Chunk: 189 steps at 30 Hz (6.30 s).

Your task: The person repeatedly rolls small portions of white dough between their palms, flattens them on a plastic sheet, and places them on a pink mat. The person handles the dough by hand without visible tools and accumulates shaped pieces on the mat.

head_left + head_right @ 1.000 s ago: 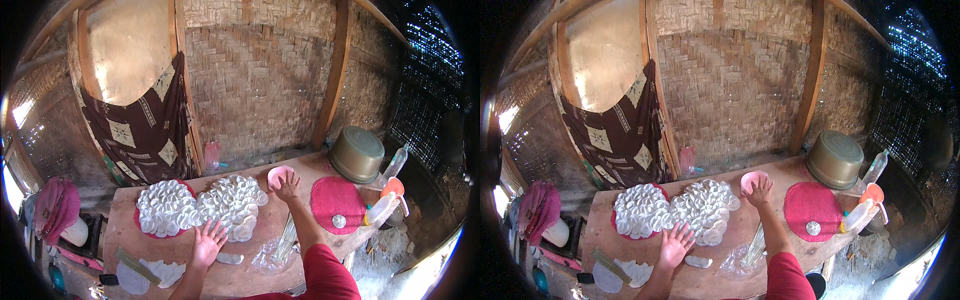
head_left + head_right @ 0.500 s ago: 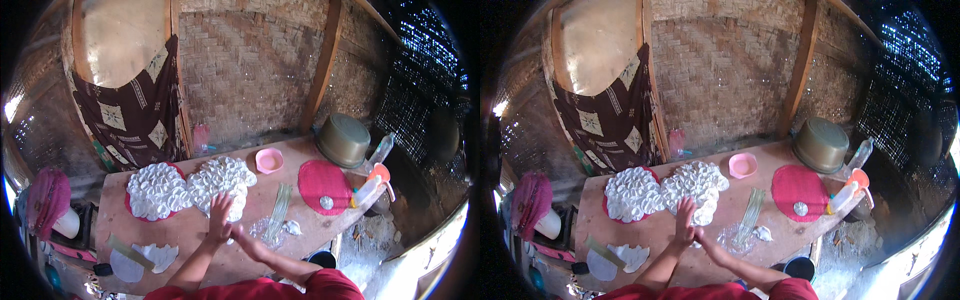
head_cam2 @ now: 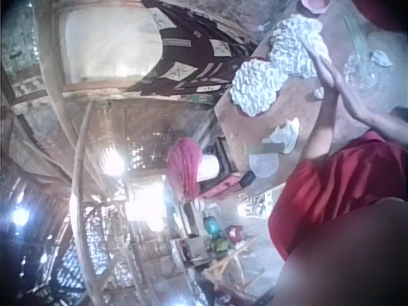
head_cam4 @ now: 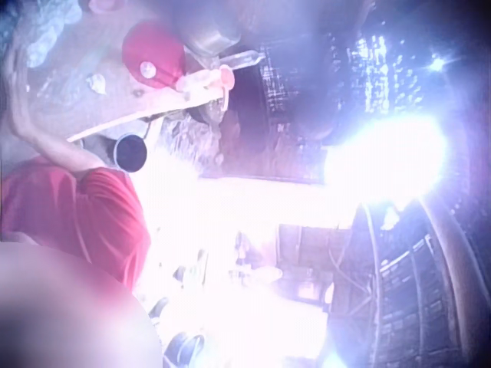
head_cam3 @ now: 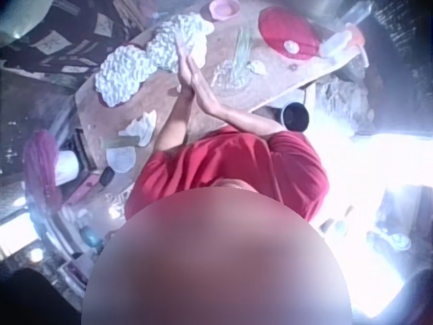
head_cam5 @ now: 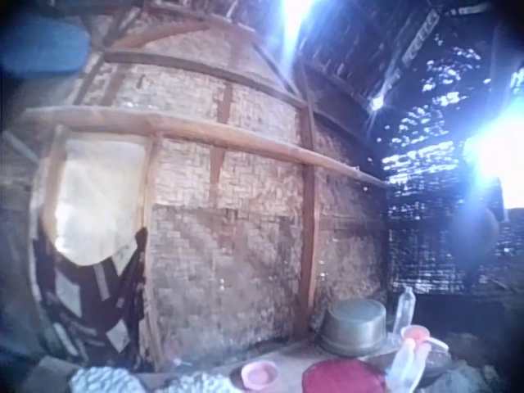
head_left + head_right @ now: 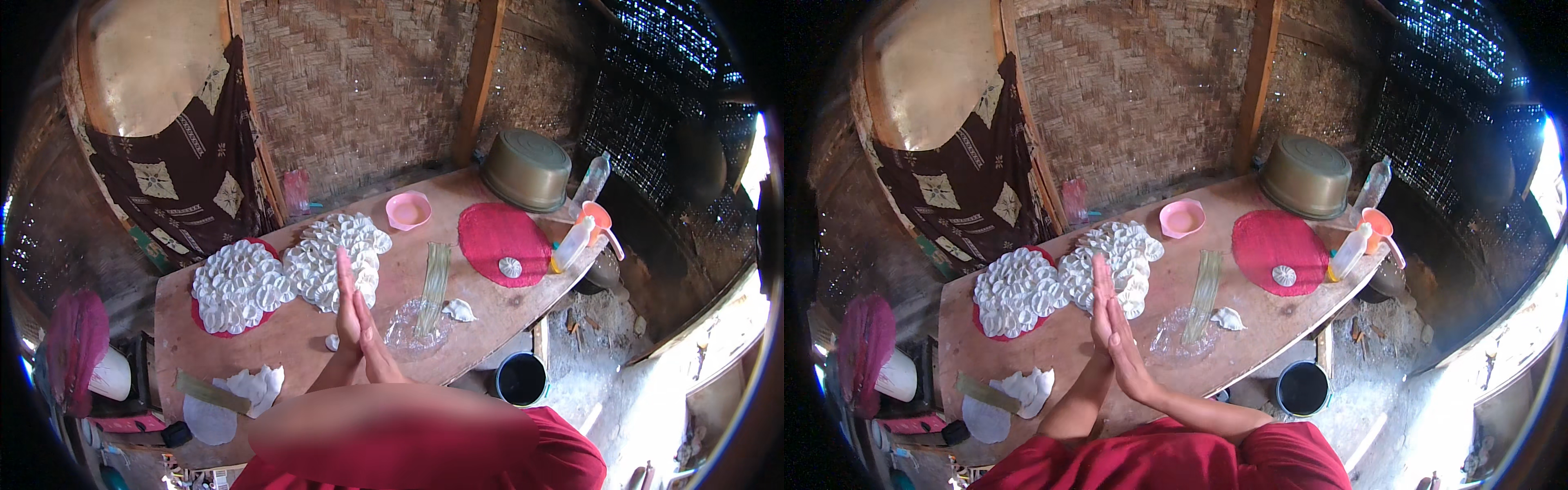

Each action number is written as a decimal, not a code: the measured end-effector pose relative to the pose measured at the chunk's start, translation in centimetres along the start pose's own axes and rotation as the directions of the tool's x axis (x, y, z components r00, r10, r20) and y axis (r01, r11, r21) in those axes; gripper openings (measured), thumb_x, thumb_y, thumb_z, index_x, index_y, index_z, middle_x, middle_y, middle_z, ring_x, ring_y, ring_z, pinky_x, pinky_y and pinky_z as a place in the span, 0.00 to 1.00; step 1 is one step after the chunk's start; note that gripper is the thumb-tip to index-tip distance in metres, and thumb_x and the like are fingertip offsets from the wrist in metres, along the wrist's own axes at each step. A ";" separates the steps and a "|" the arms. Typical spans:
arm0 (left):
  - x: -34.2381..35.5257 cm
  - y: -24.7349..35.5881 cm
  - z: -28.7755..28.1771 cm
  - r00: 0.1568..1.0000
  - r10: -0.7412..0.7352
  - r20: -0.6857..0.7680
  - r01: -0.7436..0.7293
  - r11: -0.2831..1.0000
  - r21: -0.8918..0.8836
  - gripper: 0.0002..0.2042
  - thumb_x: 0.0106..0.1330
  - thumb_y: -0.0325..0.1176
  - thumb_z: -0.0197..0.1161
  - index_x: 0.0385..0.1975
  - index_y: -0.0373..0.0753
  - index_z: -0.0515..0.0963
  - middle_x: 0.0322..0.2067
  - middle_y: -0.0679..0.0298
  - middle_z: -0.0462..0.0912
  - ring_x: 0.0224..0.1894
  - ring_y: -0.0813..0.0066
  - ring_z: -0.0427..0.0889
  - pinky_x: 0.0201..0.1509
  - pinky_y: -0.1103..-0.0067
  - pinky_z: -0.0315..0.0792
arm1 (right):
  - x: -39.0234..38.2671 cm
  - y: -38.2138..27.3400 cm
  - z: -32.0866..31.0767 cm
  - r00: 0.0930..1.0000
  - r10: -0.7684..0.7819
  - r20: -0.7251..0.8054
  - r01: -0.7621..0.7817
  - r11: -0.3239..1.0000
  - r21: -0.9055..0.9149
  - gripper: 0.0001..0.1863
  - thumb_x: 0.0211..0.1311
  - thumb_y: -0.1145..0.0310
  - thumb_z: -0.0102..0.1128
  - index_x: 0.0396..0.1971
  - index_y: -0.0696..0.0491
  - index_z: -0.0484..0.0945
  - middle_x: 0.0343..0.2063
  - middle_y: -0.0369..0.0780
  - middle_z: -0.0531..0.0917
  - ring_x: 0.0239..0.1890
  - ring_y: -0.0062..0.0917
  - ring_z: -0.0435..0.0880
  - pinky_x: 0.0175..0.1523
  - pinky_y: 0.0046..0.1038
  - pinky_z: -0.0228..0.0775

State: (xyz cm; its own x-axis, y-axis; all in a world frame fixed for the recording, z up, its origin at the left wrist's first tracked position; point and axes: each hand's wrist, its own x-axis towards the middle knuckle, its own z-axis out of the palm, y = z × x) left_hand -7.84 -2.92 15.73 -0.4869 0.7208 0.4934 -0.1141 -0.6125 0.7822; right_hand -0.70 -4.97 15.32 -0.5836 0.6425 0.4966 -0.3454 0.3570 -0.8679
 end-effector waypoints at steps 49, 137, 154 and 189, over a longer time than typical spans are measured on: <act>-9.5 -7.1 11.0 0.258 -0.595 0.761 0.908 0.418 0.018 0.30 0.69 0.57 0.46 0.61 0.38 0.62 0.52 0.60 0.72 0.53 0.72 0.72 0.53 0.74 0.68 | -6.8 -0.6 -10.5 0.643 -0.489 -0.589 0.473 0.859 -0.197 0.33 0.62 0.40 0.41 0.54 0.53 0.68 0.62 0.48 0.65 0.69 0.46 0.54 0.71 0.53 0.32; -4.3 -11.2 -7.3 0.627 -0.768 0.132 0.592 0.360 -0.721 0.35 0.68 0.66 0.31 0.69 0.52 0.55 0.68 0.66 0.57 0.67 0.64 0.56 0.69 0.65 0.49 | -6.3 10.9 -16.0 0.781 0.407 -0.474 -0.607 0.315 -0.730 0.23 0.46 0.53 0.71 0.29 0.58 0.76 0.35 0.47 0.79 0.30 0.46 0.80 0.37 0.40 0.73; -9.0 -14.8 -3.8 0.767 -0.619 0.172 0.473 0.363 -0.803 0.31 0.68 0.58 0.48 0.64 0.43 0.58 0.60 0.59 0.67 0.61 0.56 0.69 0.60 0.63 0.69 | -4.9 7.1 -8.5 0.846 0.514 -0.143 -0.530 0.781 -0.331 0.32 0.48 0.59 0.75 0.49 0.63 0.74 0.38 0.44 0.81 0.39 0.26 0.80 0.43 0.28 0.73; -9.2 -12.6 -0.2 0.665 -0.500 0.555 -0.526 0.215 0.823 0.23 0.66 0.43 0.54 0.51 0.28 0.72 0.52 0.47 0.77 0.53 0.59 0.77 0.62 0.70 0.66 | 4.5 18.0 -25.7 0.839 0.526 -0.142 -0.211 0.074 -0.975 0.49 0.39 0.29 0.63 0.51 0.58 0.71 0.52 0.49 0.70 0.57 0.45 0.67 0.59 0.46 0.57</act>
State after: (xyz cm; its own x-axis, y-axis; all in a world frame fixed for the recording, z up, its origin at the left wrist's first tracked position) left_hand -2.06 -1.94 1.28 0.2143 0.9655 0.1480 0.9442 -0.2436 0.2217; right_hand 9.31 21.74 1.63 -0.5669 0.8227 -0.0418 0.8139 0.5515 -0.1826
